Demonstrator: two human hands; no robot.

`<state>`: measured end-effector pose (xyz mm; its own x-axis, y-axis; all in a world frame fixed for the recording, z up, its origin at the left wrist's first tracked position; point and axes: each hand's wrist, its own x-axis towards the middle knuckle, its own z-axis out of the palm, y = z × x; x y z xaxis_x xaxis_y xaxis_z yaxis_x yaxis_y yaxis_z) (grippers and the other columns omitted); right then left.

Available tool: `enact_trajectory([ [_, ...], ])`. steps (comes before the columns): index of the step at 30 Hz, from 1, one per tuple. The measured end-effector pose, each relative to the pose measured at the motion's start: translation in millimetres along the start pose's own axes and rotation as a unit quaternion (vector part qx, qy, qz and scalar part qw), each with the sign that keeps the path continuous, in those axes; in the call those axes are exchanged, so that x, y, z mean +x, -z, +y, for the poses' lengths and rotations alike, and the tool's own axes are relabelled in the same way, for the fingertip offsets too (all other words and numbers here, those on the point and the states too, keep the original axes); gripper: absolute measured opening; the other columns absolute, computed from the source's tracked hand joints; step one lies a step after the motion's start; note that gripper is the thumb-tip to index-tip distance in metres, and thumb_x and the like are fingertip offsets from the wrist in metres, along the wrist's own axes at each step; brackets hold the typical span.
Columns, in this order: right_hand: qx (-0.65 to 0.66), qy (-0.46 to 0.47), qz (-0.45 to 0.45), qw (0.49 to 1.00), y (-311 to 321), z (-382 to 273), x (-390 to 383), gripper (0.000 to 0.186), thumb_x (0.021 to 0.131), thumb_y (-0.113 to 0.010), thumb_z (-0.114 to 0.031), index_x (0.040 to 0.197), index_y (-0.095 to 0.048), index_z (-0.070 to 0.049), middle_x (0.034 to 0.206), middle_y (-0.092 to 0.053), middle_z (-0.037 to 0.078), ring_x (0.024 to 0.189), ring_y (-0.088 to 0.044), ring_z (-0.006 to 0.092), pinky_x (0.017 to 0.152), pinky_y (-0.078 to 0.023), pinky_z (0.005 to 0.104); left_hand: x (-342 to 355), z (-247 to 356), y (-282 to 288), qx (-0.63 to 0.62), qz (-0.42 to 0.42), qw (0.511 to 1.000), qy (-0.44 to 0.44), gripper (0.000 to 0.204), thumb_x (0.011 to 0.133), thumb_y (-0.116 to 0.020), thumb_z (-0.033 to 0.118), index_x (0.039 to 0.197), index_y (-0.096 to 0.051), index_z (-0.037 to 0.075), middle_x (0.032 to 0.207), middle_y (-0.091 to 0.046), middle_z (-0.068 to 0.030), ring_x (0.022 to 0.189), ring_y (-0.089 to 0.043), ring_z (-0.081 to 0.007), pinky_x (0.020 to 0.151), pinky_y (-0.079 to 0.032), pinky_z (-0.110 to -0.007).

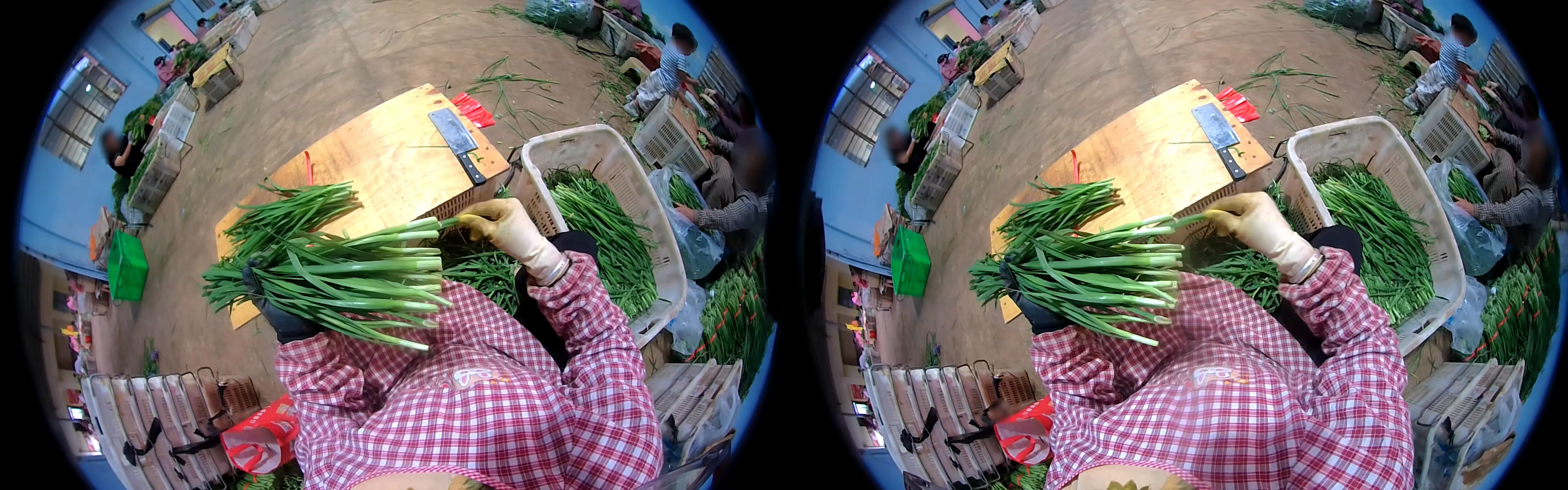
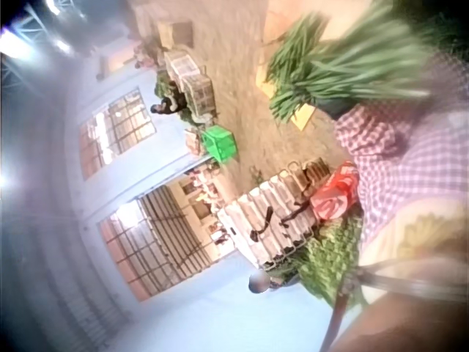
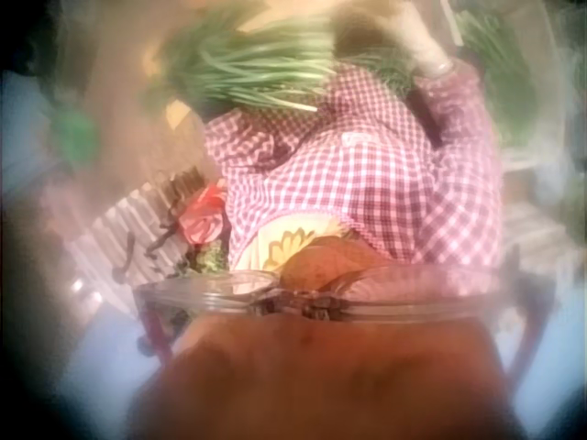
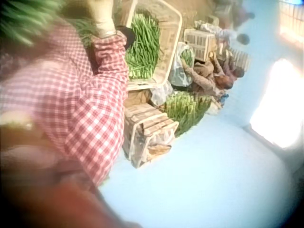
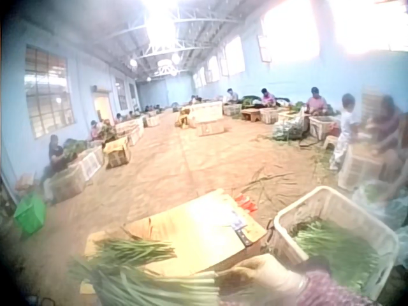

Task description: The person gathers green onions from a basket, aligns them into a bundle, and secures them with a red rubber band. They then trim the root ends with a knife and place the finished bundle on the table.

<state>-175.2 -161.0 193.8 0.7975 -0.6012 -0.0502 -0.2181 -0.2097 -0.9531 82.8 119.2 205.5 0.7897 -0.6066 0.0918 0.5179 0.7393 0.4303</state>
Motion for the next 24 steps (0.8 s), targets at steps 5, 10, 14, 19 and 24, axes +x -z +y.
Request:
enact_trajectory([
  [5, -0.455, -0.013, -0.041, 0.889, 23.4, 64.8, -18.4, 0.025, 0.091, -0.066, -0.025, 0.106, -0.075, -0.008, 0.087, -0.073, 0.013, 0.083, -0.072, 0.0261, 0.074, -0.056, 0.0350, 4.7, 0.7, 16.0, -0.006, 0.040, 0.999, -0.026, 0.031, 0.100, -0.054, 0.036, 0.113, -0.067, 0.012, 0.118, -0.067, -0.0035, 0.111, -0.061, -0.0214, 0.101, -0.048, -0.042],
  [10, 0.090, 0.253, 0.045, 0.962, -23.5, -57.3, -45.8, 0.017, 0.090, -0.069, -0.009, 0.104, -0.074, -0.001, 0.095, -0.074, 0.011, 0.086, -0.069, 0.0128, 0.075, -0.055, 0.0239, 5.8, -4.7, 6.6, 0.003, 0.032, 0.999, -0.014, 0.030, 0.099, -0.055, 0.037, 0.111, -0.067, 0.012, 0.116, -0.068, -0.0035, 0.108, -0.062, -0.0214, 0.099, -0.049, -0.041],
  [14, -0.177, 0.399, 0.064, 0.897, -62.3, -75.2, -50.9, 0.033, 0.083, -0.075, -0.017, 0.114, -0.070, -0.007, 0.084, -0.068, 0.007, 0.075, -0.065, 0.0214, 0.069, -0.052, 0.0359, 7.1, -3.4, -3.0, -0.013, -0.001, 0.999, -0.042, 0.027, 0.099, -0.055, 0.035, 0.110, -0.067, 0.012, 0.112, -0.068, -0.0023, 0.107, -0.061, -0.0209, 0.100, -0.048, -0.040],
  [19, -0.188, 0.460, 0.045, 0.867, -96.6, -52.8, -82.4, 0.033, 0.079, -0.074, -0.010, 0.112, -0.069, -0.006, 0.086, -0.065, 0.005, 0.074, -0.064, 0.0225, 0.062, -0.051, 0.0361, 8.3, -8.2, 0.2, -0.048, -0.078, 0.996, -0.005, 0.025, 0.098, -0.056, 0.031, 0.109, -0.067, 0.012, 0.111, -0.068, -0.0031, 0.106, -0.061, -0.0198, 0.101, -0.046, -0.041],
  [24, 0.129, -0.004, -0.006, 0.992, -93.0, -65.4, -76.5, 0.020, 0.087, -0.074, -0.014, 0.102, -0.069, -0.002, 0.083, -0.071, 0.012, 0.065, -0.066, 0.0148, 0.059, -0.053, 0.0271, -0.9, -4.0, -13.2, 0.006, -0.037, 0.999, -0.023, 0.026, 0.098, -0.056, 0.031, 0.108, -0.068, 0.011, 0.110, -0.068, -0.0036, 0.104, -0.062, -0.0202, 0.102, -0.046, -0.042],
])
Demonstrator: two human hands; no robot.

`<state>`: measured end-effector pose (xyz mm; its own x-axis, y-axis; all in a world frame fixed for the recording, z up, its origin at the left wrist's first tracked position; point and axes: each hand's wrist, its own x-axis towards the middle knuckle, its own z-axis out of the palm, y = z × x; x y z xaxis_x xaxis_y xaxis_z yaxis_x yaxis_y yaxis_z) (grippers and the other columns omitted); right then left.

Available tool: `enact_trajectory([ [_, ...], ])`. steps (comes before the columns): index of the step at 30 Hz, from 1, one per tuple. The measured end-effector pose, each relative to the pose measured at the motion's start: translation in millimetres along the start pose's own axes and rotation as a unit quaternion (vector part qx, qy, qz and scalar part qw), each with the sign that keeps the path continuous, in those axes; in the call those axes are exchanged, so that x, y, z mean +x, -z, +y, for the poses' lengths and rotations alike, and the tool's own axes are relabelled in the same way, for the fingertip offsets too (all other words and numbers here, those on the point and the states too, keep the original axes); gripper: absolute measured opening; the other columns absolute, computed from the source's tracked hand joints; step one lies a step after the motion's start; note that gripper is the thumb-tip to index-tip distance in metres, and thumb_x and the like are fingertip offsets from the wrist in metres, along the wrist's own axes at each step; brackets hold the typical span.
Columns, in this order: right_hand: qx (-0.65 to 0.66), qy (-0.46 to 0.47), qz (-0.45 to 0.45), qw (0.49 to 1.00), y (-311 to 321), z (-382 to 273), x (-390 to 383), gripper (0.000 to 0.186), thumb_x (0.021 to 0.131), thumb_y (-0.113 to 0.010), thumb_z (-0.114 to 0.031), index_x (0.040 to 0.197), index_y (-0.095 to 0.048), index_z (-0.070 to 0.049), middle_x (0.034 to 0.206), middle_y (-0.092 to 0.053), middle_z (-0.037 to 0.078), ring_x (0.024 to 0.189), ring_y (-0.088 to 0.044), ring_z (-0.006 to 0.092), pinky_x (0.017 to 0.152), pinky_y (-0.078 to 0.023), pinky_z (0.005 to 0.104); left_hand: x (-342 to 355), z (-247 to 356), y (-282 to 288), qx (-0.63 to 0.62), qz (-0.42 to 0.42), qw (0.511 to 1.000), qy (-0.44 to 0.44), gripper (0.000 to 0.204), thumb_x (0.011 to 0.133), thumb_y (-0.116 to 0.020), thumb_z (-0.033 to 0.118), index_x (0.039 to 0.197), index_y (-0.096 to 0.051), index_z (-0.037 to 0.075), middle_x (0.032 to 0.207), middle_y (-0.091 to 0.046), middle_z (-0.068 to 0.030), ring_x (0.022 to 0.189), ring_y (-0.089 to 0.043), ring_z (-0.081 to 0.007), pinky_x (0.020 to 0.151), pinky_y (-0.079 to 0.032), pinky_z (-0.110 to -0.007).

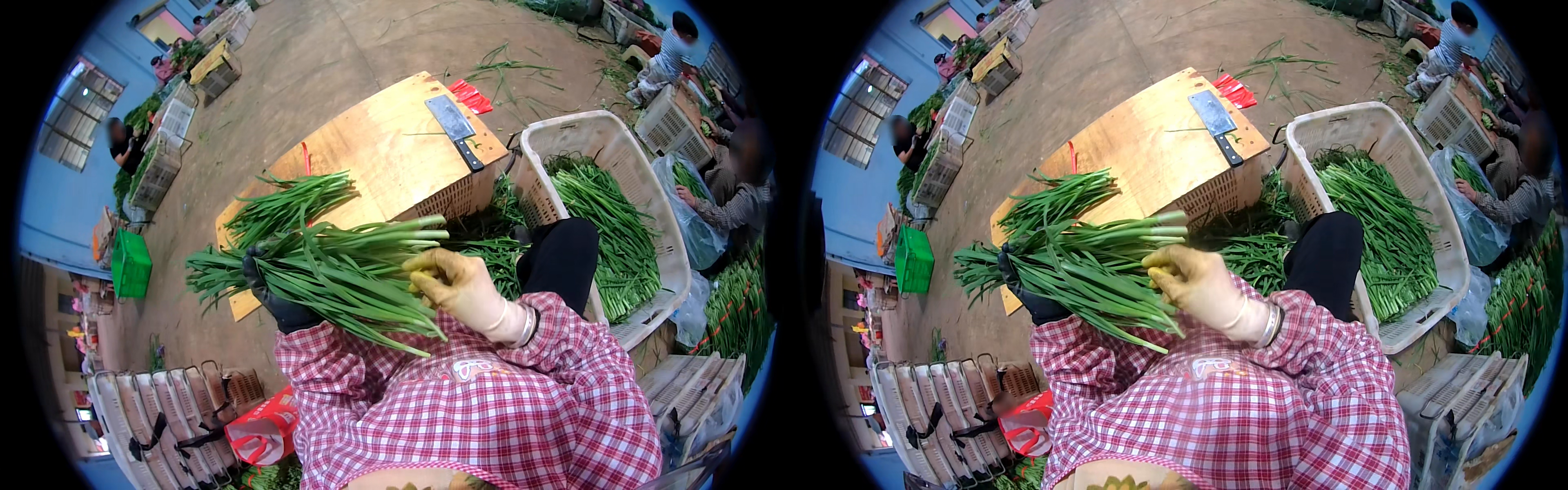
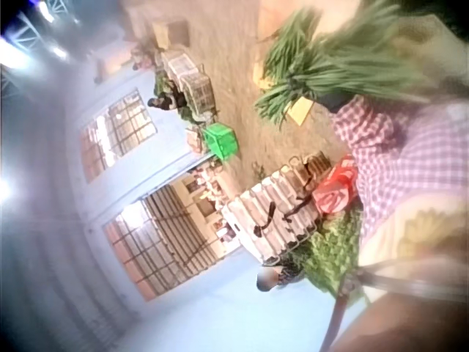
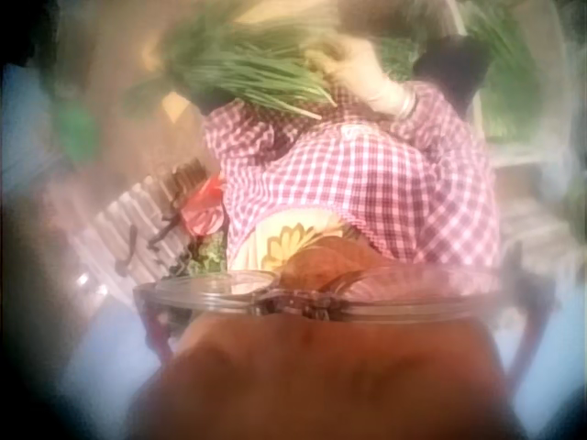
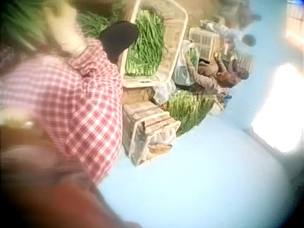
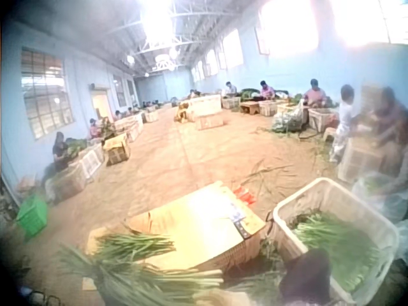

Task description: The person gathers green onions from a basket, aligns them into a bundle, and secures them with a red rubber band. They then trim the root ends with a knife and place the finished bundle on the table.

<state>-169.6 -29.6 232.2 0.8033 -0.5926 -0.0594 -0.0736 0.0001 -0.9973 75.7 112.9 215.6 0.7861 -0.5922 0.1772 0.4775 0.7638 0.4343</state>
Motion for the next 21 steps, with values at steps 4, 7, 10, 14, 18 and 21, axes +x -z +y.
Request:
enact_trajectory([
  [4, -0.290, 0.082, 0.004, 0.953, 17.5, -6.1, 17.3, 0.035, 0.083, -0.075, -0.032, 0.103, -0.069, -0.004, 0.083, -0.070, 0.015, 0.073, -0.070, 0.0255, 0.064, -0.055, 0.0361, 5.0, -12.9, 0.1, -0.107, -0.024, 0.994, 0.021, 0.026, 0.099, -0.055, 0.032, 0.107, -0.068, 0.010, 0.107, -0.068, -0.0023, 0.105, -0.061, -0.0190, 0.104, -0.045, -0.041],
  [7, -0.381, 0.139, 0.001, 0.914, 18.4, 2.5, 26.3, 0.044, 0.081, -0.072, -0.043, 0.105, -0.070, -0.007, 0.085, -0.070, 0.015, 0.082, -0.069, 0.0336, 0.071, -0.054, 0.0427, 3.5, -12.6, -2.6, -0.072, -0.016, 0.997, -0.012, 0.026, 0.099, -0.054, 0.032, 0.107, -0.068, 0.011, 0.106, -0.067, -0.0017, 0.105, -0.060, -0.0188, 0.105, -0.044, -0.040],
  [10, -0.269, 0.170, -0.047, 0.947, 13.0, 36.7, 41.5, 0.032, 0.084, -0.073, -0.030, 0.106, -0.072, -0.007, 0.087, -0.070, 0.013, 0.080, -0.069, 0.0305, 0.073, -0.054, 0.0374, 4.7, -13.2, -1.4, -0.032, -0.023, 0.999, -0.029, 0.026, 0.099, -0.054, 0.032, 0.109, -0.069, 0.012, 0.108, -0.068, -0.0017, 0.107, -0.061, -0.0198, 0.103, -0.046, -0.042],
  [14, 0.049, 0.181, -0.061, 0.980, -0.6, 41.6, 50.7, 0.019, 0.084, -0.073, -0.003, 0.102, -0.072, 0.000, 0.097, -0.071, 0.008, 0.087, -0.066, 0.0168, 0.079, -0.052, 0.0256, 4.0, -6.3, -0.4, -0.034, -0.032, 0.999, -0.018, 0.027, 0.099, -0.054, 0.033, 0.110, -0.069, 0.013, 0.111, -0.069, -0.0021, 0.108, -0.061, -0.0209, 0.102, -0.046, -0.043],
  [18, 0.225, 0.050, -0.121, 0.965, 34.4, 43.9, 39.6, 0.015, 0.093, -0.065, -0.009, 0.103, -0.069, 0.002, 0.099, -0.072, 0.010, 0.088, -0.068, 0.0145, 0.080, -0.056, 0.0278, 5.9, 0.0, 12.1, -0.018, 0.010, 0.999, -0.036, 0.029, 0.098, -0.055, 0.035, 0.110, -0.068, 0.011, 0.111, -0.069, -0.0046, 0.108, -0.061, -0.0223, 0.102, -0.046, -0.042],
  [21, 0.173, 0.082, -0.079, 0.978, 71.9, 68.7, 36.0, 0.019, 0.093, -0.067, -0.015, 0.102, -0.068, 0.002, 0.096, -0.072, 0.010, 0.079, -0.068, 0.0143, 0.074, -0.056, 0.0263, 5.2, 4.3, 13.3, 0.021, -0.005, 1.000, -0.014, 0.031, 0.098, -0.055, 0.037, 0.111, -0.068, 0.012, 0.112, -0.068, -0.0064, 0.108, -0.061, -0.0235, 0.101, -0.047, -0.042],
])
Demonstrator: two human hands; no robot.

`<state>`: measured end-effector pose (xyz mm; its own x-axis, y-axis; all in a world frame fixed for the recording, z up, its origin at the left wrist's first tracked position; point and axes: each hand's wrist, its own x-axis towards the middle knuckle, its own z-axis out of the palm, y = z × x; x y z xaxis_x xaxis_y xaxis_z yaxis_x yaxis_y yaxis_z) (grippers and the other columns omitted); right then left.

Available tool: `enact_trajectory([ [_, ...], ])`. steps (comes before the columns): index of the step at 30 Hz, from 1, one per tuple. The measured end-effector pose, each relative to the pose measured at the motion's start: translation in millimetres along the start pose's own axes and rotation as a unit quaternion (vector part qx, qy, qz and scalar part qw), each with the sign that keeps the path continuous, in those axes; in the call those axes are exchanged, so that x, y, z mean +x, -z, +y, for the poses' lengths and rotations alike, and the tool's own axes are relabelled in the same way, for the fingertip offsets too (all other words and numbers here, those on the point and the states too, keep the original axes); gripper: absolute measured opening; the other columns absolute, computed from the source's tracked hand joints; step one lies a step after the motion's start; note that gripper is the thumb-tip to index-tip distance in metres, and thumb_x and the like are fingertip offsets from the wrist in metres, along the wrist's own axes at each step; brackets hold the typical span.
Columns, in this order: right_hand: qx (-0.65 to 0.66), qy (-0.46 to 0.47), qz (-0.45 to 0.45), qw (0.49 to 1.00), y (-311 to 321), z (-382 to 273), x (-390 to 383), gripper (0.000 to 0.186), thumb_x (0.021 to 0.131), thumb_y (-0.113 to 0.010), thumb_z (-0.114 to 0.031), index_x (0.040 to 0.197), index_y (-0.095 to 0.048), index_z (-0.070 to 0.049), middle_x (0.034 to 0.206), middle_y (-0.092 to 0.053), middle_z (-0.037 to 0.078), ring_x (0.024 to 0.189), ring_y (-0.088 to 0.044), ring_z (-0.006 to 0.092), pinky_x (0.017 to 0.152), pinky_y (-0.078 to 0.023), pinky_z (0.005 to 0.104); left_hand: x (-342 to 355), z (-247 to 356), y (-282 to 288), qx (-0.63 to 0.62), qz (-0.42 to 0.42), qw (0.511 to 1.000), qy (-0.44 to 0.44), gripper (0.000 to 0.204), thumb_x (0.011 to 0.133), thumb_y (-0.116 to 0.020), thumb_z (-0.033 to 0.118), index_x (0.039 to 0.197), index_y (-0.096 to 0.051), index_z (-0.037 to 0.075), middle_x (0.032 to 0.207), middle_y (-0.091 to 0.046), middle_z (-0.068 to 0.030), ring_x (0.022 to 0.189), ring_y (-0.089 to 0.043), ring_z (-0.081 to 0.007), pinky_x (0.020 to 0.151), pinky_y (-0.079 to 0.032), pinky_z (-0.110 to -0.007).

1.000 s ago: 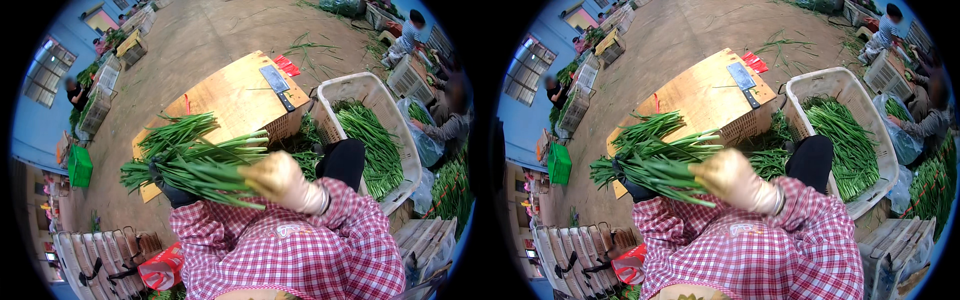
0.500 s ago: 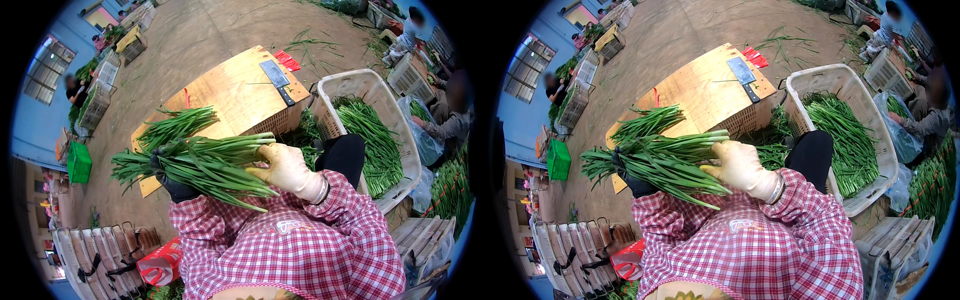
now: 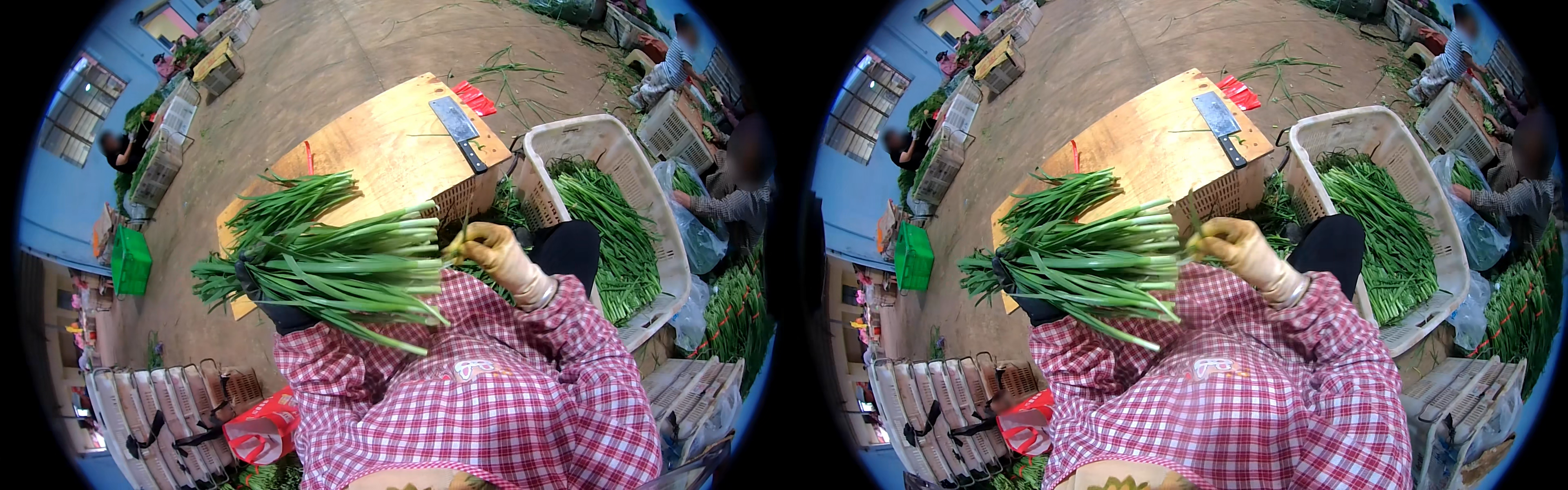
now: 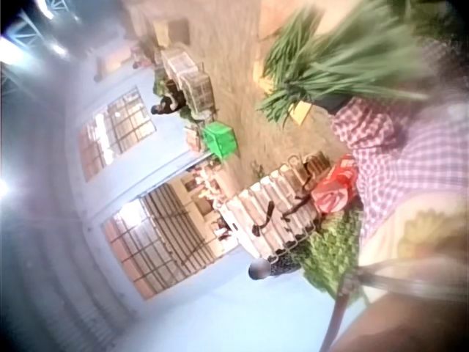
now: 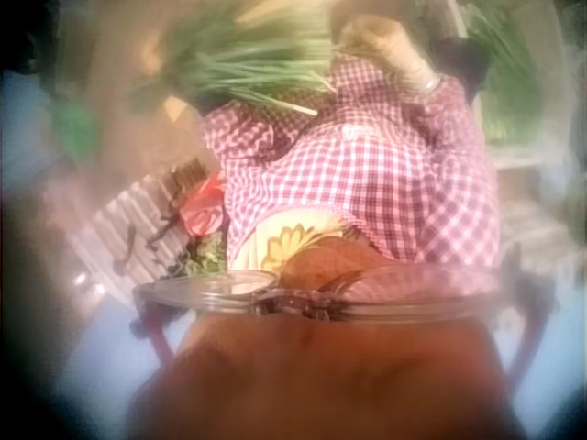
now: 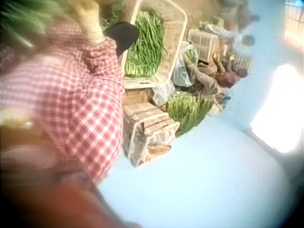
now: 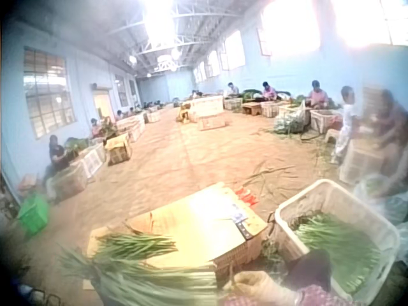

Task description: The person gathers green onions from a basket, aligns them into a bundle, and secures them with a red rubber band. They then trim the root ends with a knife and place the finished bundle on the table.

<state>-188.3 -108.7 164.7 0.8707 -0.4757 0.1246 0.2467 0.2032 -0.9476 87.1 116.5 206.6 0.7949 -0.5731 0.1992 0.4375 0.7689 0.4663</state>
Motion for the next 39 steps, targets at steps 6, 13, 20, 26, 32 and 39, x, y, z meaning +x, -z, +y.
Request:
enact_trajectory([
  [6, -0.712, -0.312, -0.121, 0.618, 46.8, -18.5, -13.3, 0.037, 0.090, -0.067, -0.034, 0.102, -0.072, 0.001, 0.093, -0.072, 0.019, 0.086, -0.070, 0.0333, 0.077, -0.054, 0.0370, 7.6, 1.5, 19.8, 0.024, 0.051, 0.998, -0.007, 0.042, 0.097, -0.052, 0.046, 0.118, -0.063, 0.012, 0.119, -0.065, -0.0090, 0.108, -0.060, -0.0270, 0.098, -0.048, -0.045],
  [13, -0.429, 0.163, -0.218, 0.861, 12.8, 5.2, 33.7, 0.037, 0.092, -0.064, -0.017, 0.122, -0.063, 0.003, 0.124, -0.065, 0.016, 0.114, -0.061, 0.0199, 0.097, -0.048, 0.0311, 12.6, -8.0, 11.5, 0.032, 0.039, 0.998, 0.023, 0.056, 0.096, -0.048, 0.057, 0.127, -0.059, 0.011, 0.125, -0.063, -0.0127, 0.109, -0.061, -0.0323, 0.095, -0.050, -0.050],
  [20, 0.102, -0.139, -0.052, 0.984, -43.2, -8.8, 41.5, 0.033, 0.089, -0.072, -0.010, 0.120, -0.066, 0.000, 0.111, -0.071, 0.007, 0.102, -0.063, 0.0123, 0.089, -0.053, 0.0298, 0.4, -3.8, -2.3, 0.064, 0.045, 0.997, 0.017, 0.064, 0.095, -0.046, 0.061, 0.132, -0.055, 0.010, 0.129, -0.060, -0.0155, 0.111, -0.061, -0.0361, 0.096, -0.051, -0.053],
  [26, 0.072, -0.100, -0.084, 0.989, -37.4, -11.3, 38.6, 0.035, 0.088, -0.074, -0.014, 0.120, -0.067, -0.001, 0.105, -0.072, 0.005, 0.092, -0.066, 0.0123, 0.085, -0.053, 0.0275, 0.1, -10.6, -0.7, 0.047, 0.044, 0.997, 0.038, 0.056, 0.096, -0.050, 0.056, 0.130, -0.058, 0.012, 0.128, -0.062, -0.0137, 0.110, -0.062, -0.0344, 0.096, -0.051, -0.052],
  [32, 0.092, -0.077, 0.003, 0.993, 4.6, -26.0, 22.8, 0.027, 0.089, -0.072, -0.025, 0.101, -0.074, -0.001, 0.094, -0.073, 0.006, 0.083, -0.066, 0.0115, 0.081, -0.052, 0.0255, -1.2, -11.2, -2.6, 0.018, 0.037, 0.999, 0.025, 0.051, 0.097, -0.051, 0.052, 0.126, -0.059, 0.012, 0.125, -0.063, -0.0117, 0.109, -0.061, -0.0316, 0.096, -0.050, -0.050],
  [39, -0.067, -0.122, 0.004, 0.990, 1.7, -56.5, -7.5, 0.033, 0.092, -0.070, -0.023, 0.114, -0.069, 0.001, 0.105, -0.073, 0.013, 0.096, -0.067, 0.0148, 0.088, -0.053, 0.0292, 0.5, -14.6, -1.3, 0.002, 0.029, 0.999, 0.012, 0.044, 0.097, -0.051, 0.048, 0.122, -0.061, 0.012, 0.122, -0.064, -0.0093, 0.109, -0.061, -0.0284, 0.096, -0.050, -0.047],
])
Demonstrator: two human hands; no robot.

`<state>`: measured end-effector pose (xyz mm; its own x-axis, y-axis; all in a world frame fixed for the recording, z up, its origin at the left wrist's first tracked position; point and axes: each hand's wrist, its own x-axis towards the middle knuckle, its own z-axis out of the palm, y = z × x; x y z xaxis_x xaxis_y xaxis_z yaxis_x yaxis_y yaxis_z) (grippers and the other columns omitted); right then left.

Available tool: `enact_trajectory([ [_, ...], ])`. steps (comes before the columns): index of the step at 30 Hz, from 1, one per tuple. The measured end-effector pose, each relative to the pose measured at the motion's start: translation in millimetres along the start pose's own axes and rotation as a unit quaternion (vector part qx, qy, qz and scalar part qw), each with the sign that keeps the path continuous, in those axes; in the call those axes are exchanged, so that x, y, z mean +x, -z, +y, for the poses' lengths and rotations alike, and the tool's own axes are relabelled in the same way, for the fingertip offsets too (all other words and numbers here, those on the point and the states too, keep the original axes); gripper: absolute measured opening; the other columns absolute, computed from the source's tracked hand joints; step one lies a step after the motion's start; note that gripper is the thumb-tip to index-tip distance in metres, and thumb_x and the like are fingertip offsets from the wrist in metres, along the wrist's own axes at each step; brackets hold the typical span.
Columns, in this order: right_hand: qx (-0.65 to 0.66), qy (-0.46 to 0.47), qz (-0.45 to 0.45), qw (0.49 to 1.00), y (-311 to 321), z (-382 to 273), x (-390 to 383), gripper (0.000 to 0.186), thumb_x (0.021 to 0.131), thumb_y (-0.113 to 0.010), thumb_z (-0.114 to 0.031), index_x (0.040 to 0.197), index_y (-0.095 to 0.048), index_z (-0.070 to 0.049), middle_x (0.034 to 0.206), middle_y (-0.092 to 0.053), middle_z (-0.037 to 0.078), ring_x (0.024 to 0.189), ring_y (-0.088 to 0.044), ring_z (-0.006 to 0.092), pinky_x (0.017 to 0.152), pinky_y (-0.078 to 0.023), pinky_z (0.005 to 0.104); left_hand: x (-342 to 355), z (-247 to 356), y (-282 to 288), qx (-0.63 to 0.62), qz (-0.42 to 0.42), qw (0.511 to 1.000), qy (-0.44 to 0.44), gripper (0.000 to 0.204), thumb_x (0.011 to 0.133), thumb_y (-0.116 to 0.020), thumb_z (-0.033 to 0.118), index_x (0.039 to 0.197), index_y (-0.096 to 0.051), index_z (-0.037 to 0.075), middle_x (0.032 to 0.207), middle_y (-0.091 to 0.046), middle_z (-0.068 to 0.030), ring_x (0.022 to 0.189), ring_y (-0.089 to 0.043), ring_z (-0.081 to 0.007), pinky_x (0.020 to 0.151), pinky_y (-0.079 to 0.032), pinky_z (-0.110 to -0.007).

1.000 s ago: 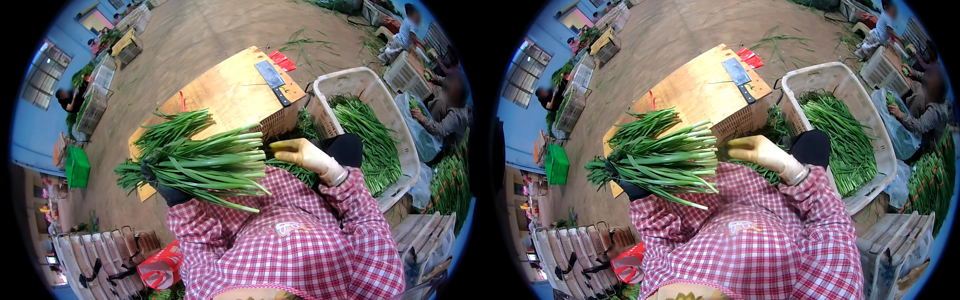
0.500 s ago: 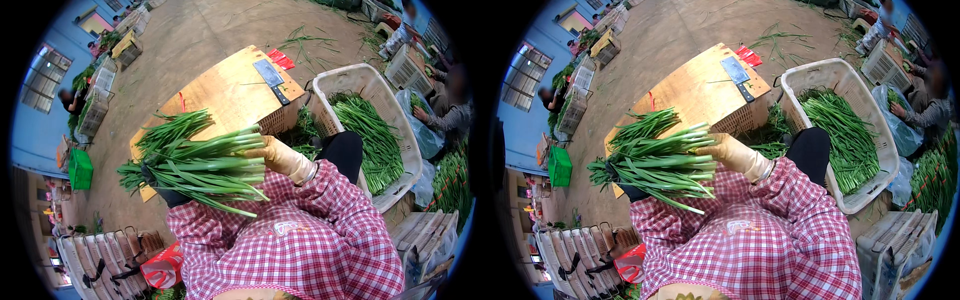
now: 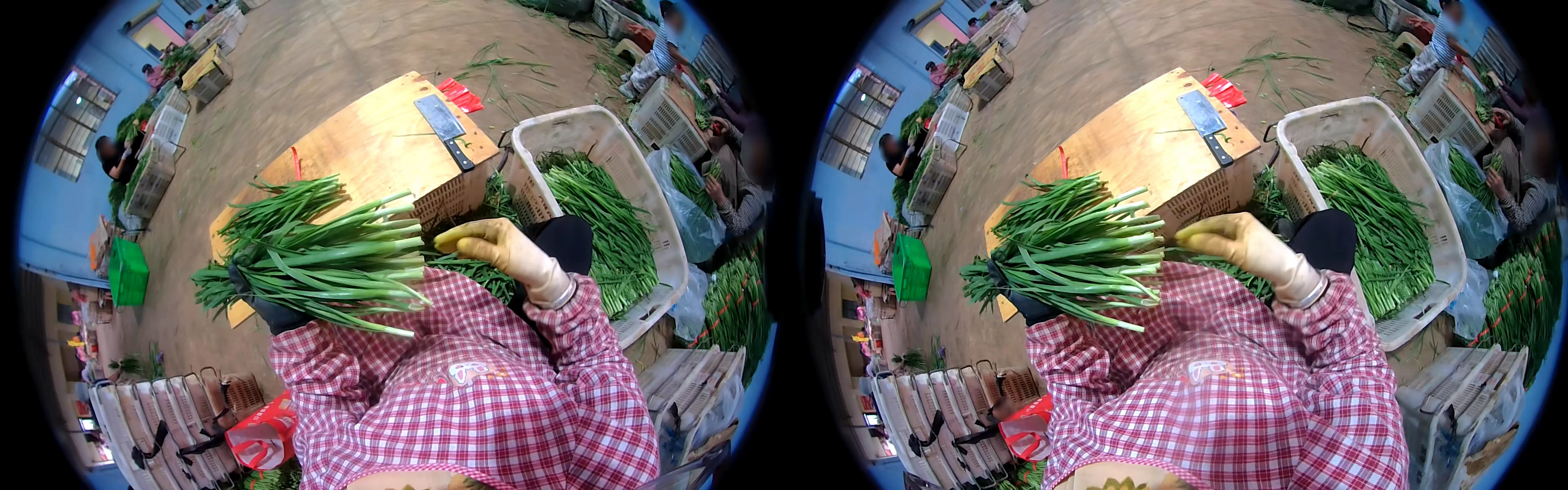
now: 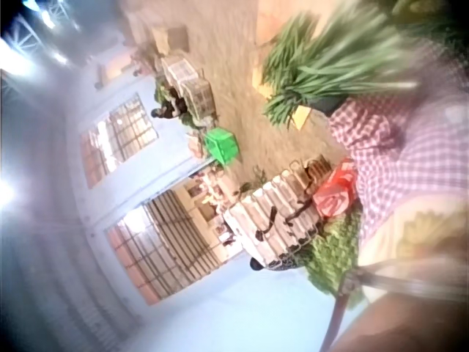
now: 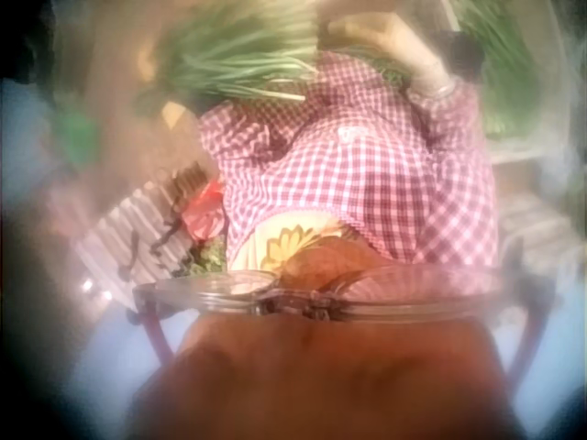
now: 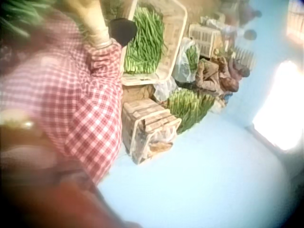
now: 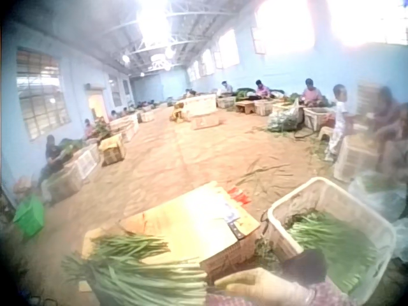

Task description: The person gathers green onions from a basket, aligns them into a bundle, and secures them with a red rubber band. They then trim the root ends with a knife and place the finished bundle on the table.

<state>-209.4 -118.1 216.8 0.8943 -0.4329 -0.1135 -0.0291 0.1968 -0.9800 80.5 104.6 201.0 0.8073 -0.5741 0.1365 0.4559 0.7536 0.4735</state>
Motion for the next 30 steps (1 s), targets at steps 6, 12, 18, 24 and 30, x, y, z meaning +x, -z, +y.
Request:
enact_trajectory([
  [6, -0.223, 0.233, 0.049, 0.945, -48.7, -6.2, 12.2, 0.028, 0.080, -0.080, -0.021, 0.098, -0.075, 0.000, 0.089, -0.071, 0.013, 0.084, -0.065, 0.0200, 0.075, -0.052, 0.0329, 3.1, -1.0, -0.2, -0.025, -0.004, 1.000, -0.009, 0.039, 0.098, -0.052, 0.044, 0.118, -0.062, 0.012, 0.120, -0.064, -0.0073, 0.108, -0.061, -0.0257, 0.096, -0.050, -0.044],
  [12, 0.107, -0.030, 0.018, 0.994, -41.1, -8.6, 24.1, 0.027, 0.088, -0.075, -0.017, 0.107, -0.072, 0.001, 0.094, -0.074, 0.009, 0.081, -0.067, 0.0122, 0.076, -0.053, 0.0250, 7.7, 3.6, 5.3, -0.065, -0.015, 0.998, -0.022, 0.034, 0.099, -0.052, 0.041, 0.114, -0.064, 0.012, 0.117, -0.065, -0.0052, 0.107, -0.061, -0.0229, 0.096, -0.049, -0.041],
  [18, -0.252, 0.168, 0.284, 0.910, -6.3, 2.4, 22.8, 0.011, 0.081, -0.076, -0.010, 0.088, -0.074, -0.002, 0.082, -0.072, 0.007, 0.072, -0.067, 0.0147, 0.066, -0.053, 0.0273, 3.4, -3.7, -5.6, -0.052, -0.011, 0.998, -0.024, 0.025, 0.099, -0.056, 0.033, 0.109, -0.067, 0.013, 0.113, -0.066, -0.0011, 0.106, -0.061, -0.0177, 0.097, -0.049, -0.037],
  [24, -0.482, 0.401, 0.040, 0.778, -35.2, -27.0, -3.6, 0.037, 0.075, -0.076, -0.013, 0.111, -0.069, -0.014, 0.109, -0.068, 0.006, 0.081, -0.066, 0.0231, 0.071, -0.053, 0.0346, 4.5, -4.1, -4.1, -0.023, -0.001, 0.999, -0.037, 0.024, 0.100, -0.054, 0.032, 0.106, -0.068, 0.013, 0.110, -0.067, -0.0017, 0.105, -0.061, -0.0180, 0.097, -0.049, -0.037],
  [30, -0.415, 0.482, -0.004, 0.772, -39.1, -12.4, 13.7, 0.025, 0.080, -0.070, -0.012, 0.105, -0.072, -0.010, 0.104, -0.070, 0.007, 0.085, -0.066, 0.0214, 0.073, -0.052, 0.0361, 6.7, -3.1, -6.8, 0.005, -0.012, 1.000, -0.009, 0.025, 0.099, -0.055, 0.033, 0.107, -0.068, 0.012, 0.111, -0.067, -0.0028, 0.106, -0.061, -0.0190, 0.097, -0.049, -0.038],
])
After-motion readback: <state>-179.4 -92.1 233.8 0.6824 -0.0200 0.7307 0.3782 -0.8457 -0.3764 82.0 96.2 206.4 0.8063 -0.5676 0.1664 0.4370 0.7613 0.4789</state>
